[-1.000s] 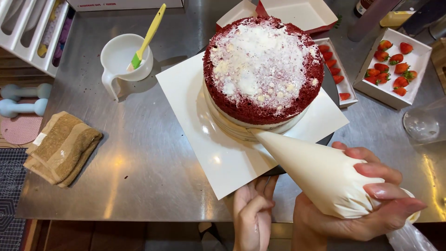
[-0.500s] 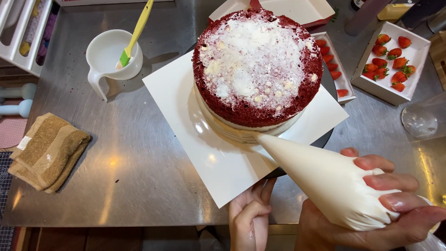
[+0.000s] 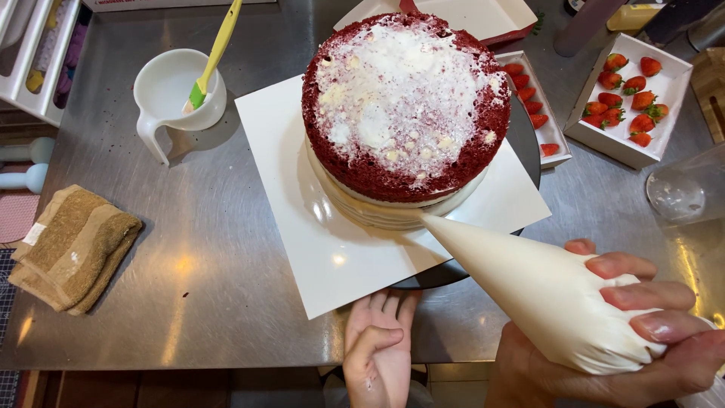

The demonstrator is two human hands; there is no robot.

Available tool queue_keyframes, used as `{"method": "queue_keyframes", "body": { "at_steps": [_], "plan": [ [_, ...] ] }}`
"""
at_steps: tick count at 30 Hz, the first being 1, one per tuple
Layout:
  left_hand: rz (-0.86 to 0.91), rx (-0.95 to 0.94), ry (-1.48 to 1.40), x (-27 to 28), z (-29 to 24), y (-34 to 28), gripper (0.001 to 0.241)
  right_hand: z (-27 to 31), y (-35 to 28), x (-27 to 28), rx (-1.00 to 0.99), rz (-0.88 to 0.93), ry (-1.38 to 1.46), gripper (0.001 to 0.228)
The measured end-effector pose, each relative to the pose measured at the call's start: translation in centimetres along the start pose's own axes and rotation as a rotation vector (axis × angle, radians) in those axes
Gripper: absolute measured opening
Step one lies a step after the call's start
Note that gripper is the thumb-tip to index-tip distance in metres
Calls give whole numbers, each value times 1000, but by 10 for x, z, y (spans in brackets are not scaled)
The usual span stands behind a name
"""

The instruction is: Piping whipped cream onto a red velvet cake and then transferring additional cream from a bowl to a piping bag.

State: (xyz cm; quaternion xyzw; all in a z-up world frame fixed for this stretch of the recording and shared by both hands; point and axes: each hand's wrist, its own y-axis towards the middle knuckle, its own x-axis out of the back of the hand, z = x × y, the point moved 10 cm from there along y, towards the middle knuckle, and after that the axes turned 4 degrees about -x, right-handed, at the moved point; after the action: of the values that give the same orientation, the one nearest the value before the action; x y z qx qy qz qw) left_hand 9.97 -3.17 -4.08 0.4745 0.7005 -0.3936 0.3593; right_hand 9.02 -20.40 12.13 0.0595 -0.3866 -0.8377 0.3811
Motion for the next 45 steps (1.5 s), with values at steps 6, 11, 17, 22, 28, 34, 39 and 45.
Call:
{"method": "queue_keyframes", "body": {
  "at_steps": [6, 11, 17, 22, 28, 34, 39, 45],
  "plan": [
    [-66, -2, -15, 3, -12, 2, 91, -57, -5, 13, -86, -162, 451, 43],
    [34, -52, -16, -13, -25, 2, 92, -68, 6, 14, -216, -196, 581, 24],
    [14, -36, -9, -10, -34, 5, 90, -82, 9, 12, -347, -235, 717, 45],
    [-41, -97, -25, 8, -38, 6, 88, -88, 13, 12, -352, -244, 772, 46],
    [-50, -191, -37, 4, -57, 9, 89, -90, 16, 11, -367, -238, 780, 45],
    [-83, -43, 30, 3, -59, 14, 90, -98, 14, 13, -380, -282, 695, 46],
    [-86, -152, 99, -1, -80, 16, 99, -92, 18, 10, -347, -254, 628, 48],
    [-108, -9, 73, 13, -64, 17, 101, -95, 19, 10, -384, -274, 705, 44]
  ]
}}
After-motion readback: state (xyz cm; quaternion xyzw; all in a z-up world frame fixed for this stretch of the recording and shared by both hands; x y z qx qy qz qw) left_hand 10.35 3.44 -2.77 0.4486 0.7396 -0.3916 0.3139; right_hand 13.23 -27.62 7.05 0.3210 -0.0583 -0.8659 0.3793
